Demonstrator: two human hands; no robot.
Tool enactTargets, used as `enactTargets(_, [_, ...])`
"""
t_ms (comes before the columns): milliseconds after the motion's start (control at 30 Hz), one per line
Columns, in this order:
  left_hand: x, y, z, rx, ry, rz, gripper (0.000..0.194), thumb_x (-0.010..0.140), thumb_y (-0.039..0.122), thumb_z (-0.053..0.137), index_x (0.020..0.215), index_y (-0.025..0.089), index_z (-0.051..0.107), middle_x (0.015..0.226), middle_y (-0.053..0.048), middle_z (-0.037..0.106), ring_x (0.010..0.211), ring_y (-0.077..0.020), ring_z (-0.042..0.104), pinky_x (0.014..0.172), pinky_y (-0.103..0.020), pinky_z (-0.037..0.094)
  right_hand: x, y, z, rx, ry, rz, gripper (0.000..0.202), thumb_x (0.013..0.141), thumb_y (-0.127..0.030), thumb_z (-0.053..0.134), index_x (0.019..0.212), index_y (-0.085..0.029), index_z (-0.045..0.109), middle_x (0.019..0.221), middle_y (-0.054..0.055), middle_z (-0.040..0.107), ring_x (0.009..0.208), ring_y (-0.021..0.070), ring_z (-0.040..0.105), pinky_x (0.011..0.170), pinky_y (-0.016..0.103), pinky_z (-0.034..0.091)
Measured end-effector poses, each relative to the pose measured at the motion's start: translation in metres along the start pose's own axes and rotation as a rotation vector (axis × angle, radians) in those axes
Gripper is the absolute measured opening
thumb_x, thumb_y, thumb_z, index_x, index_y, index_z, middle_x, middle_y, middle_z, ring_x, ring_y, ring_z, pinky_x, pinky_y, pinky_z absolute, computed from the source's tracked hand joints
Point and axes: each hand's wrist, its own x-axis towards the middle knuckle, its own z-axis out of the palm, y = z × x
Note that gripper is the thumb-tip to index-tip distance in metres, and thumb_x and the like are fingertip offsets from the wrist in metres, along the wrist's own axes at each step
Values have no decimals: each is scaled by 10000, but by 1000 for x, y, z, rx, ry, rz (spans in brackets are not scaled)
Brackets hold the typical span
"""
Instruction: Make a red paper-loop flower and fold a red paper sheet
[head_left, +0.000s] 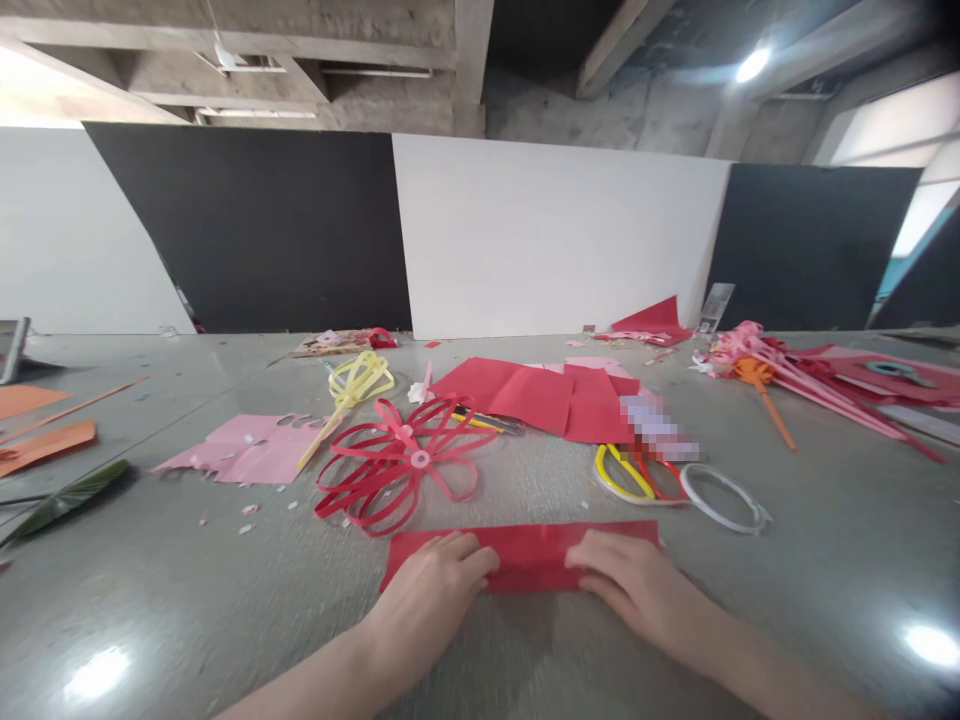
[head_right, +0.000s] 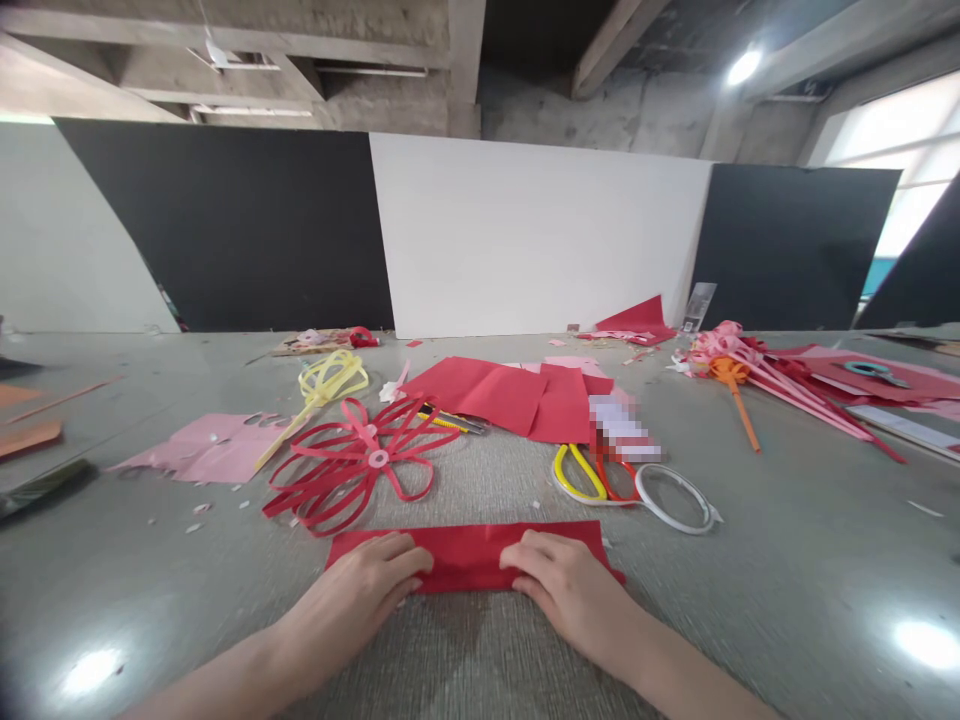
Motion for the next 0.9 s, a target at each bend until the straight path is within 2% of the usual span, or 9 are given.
enactTargets(100, [1,-3,4,45,3,29,205,835,34,430,830,172,581,835,-22,568,735,-159,552,623,-251,429,0,0,2,5,6,-14,173,872,-118,434,875,-188,592,827,18,561,756,134,543,672,249,436])
enactTargets(267, [-1,-3,8,112,54,57,245,805,-16,408,769,163,572,839,-29,547,723,-157,536,618,-256,436,-1,2,3,-67,50,-60,200,871,-125,431,934,-182,613,857,36,545,804,146,533,699,262,444])
enactTargets(400, [-2,0,4,95,66,60,201,821,56,436,795,162,606,855,-47,545,761,-170,542,670,-281,457,-2,1,2,-123,28,-56,173,830,-122,502,938,-177,625,903,50,541,861,168,525,741,288,444])
enactTargets(500, [-4,1,3,111,57,59,167,824,102,462,810,167,616,868,-52,548,778,-185,546,684,-303,464,-1,0,2,-105,19,-36,181,828,-108,498,941,-167,626,898,52,542,847,157,533,721,266,451])
enactTargets(600, [-3,-1,3,155,3,72,221,833,59,423,812,163,617,847,-50,567,758,-186,559,684,-307,462,0,-1,1,-99,-11,-26,200,846,-99,460,903,-174,636,836,38,557,788,148,543,682,259,453])
enactTargets(767, [-3,-2,0,45,-31,47,246,855,53,391,893,181,598,846,-34,591,788,-174,575,693,-270,450,-1,0,-2,-49,-19,-30,221,844,-105,473,990,-206,604,886,30,604,816,154,564,719,273,454])
enactTargets(900, [-3,-1,-3,-55,-41,-8,224,857,55,398,856,172,588,843,-23,584,768,-150,576,677,-235,438,-2,0,-1,-27,-12,-36,196,871,-127,439,912,-204,615,848,20,608,776,144,564,692,264,452])
